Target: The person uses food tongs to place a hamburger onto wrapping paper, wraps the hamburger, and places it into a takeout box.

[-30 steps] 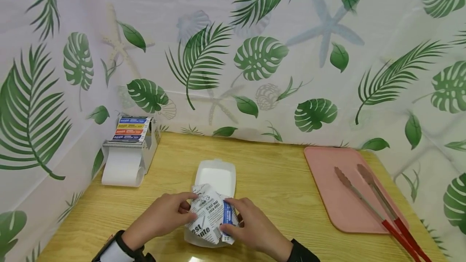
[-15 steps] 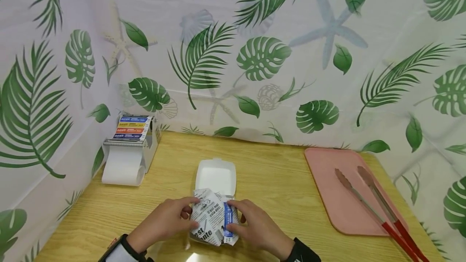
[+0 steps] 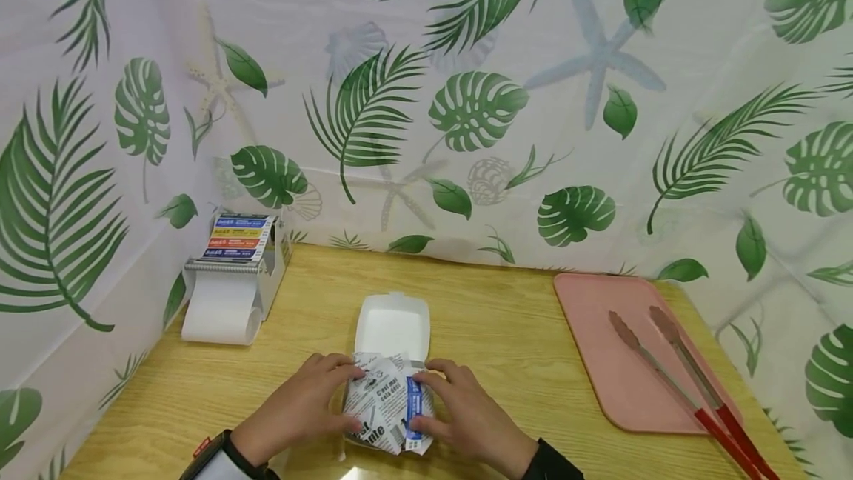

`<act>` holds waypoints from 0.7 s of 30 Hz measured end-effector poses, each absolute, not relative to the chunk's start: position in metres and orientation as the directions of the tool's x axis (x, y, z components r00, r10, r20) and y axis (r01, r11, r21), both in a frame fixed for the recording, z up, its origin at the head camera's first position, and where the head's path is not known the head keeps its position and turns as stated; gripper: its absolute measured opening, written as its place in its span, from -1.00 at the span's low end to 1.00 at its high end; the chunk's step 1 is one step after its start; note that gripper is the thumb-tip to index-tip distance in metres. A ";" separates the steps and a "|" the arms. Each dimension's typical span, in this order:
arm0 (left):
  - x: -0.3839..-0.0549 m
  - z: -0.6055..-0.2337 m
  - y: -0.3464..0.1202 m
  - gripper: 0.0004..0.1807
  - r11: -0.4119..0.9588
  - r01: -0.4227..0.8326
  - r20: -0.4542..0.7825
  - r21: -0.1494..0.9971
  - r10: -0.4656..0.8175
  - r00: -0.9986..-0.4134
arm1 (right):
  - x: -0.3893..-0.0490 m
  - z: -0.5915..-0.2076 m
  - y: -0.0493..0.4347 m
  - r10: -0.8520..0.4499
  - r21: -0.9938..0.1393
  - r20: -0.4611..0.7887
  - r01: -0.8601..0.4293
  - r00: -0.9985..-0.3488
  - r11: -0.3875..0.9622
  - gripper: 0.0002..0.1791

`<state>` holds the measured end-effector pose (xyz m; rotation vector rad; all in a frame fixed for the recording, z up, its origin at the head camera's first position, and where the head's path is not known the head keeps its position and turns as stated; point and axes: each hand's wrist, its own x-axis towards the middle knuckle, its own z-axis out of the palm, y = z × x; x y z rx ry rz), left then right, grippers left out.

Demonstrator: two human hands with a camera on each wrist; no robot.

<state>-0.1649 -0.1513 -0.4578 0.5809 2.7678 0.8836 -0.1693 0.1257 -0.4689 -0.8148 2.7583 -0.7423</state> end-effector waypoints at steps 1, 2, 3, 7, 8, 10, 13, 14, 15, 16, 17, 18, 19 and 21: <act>-0.165 -0.458 -0.152 -0.25 0.749 0.328 -0.041 0.576 0.427 -0.903 | -0.170 -0.468 0.127 -0.565 -0.520 -0.040 -0.466 -0.824 0.716 -0.24; -0.166 -0.459 -0.152 -0.22 0.752 0.349 -0.031 0.560 0.439 -0.898 | -0.172 -0.467 0.129 -0.586 -0.536 -0.060 -0.469 -0.808 0.702 -0.20; -0.166 -0.460 -0.152 -0.20 0.753 0.370 -0.020 0.544 0.452 -0.892 | -0.174 -0.466 0.131 -0.609 -0.560 -0.081 -0.469 -0.789 0.683 -0.17; -0.169 -0.461 -0.152 -0.17 0.762 0.435 0.016 0.480 0.488 -0.873 | -0.184 -0.461 0.143 -0.668 -0.656 -0.167 -0.423 -0.725 0.624 -0.08; -0.169 -0.460 -0.151 -0.17 0.764 0.439 0.013 0.472 0.492 -0.871 | -0.186 -0.460 0.145 -0.673 -0.664 -0.179 -0.417 -0.717 0.621 -0.05; -0.171 -0.460 -0.150 -0.19 0.768 0.438 0.004 0.467 0.494 -0.869 | -0.189 -0.459 0.148 -0.673 -0.660 -0.200 -0.410 -0.712 0.630 -0.02; -0.174 -0.461 -0.147 -0.24 0.780 0.432 -0.019 0.453 0.493 -0.870 | -0.191 -0.458 0.148 -0.675 -0.619 -0.195 -0.445 -0.712 0.648 0.01; -0.174 -0.461 -0.145 -0.26 0.783 0.434 -0.022 0.445 0.494 -0.869 | -0.192 -0.458 0.147 -0.675 -0.601 -0.187 -0.460 -0.714 0.653 0.00; -0.175 -0.462 -0.144 -0.28 0.787 0.435 -0.025 0.436 0.494 -0.869 | -0.192 -0.458 0.146 -0.676 -0.587 -0.179 -0.474 -0.715 0.656 -0.01; -0.175 -0.462 -0.142 -0.31 0.792 0.437 -0.028 0.427 0.494 -0.869 | -0.192 -0.457 0.144 -0.677 -0.567 -0.171 -0.490 -0.716 0.662 -0.02; -0.176 -0.463 -0.141 -0.33 0.796 0.440 -0.031 0.416 0.495 -0.868 | -0.192 -0.457 0.143 -0.678 -0.548 -0.166 -0.505 -0.716 0.667 -0.04; -0.176 -0.463 -0.140 -0.35 0.799 0.439 -0.035 0.410 0.495 -0.868 | -0.192 -0.457 0.142 -0.679 -0.530 -0.163 -0.517 -0.716 0.673 -0.05; -0.177 -0.463 -0.139 -0.37 0.803 0.438 -0.039 0.405 0.494 -0.869 | -0.192 -0.457 0.140 -0.679 -0.511 -0.161 -0.529 -0.716 0.678 -0.07; -0.178 -0.464 -0.138 -0.39 0.805 0.435 -0.045 0.404 0.492 -0.869 | -0.193 -0.457 0.138 -0.681 -0.479 -0.162 -0.546 -0.714 0.687 -0.09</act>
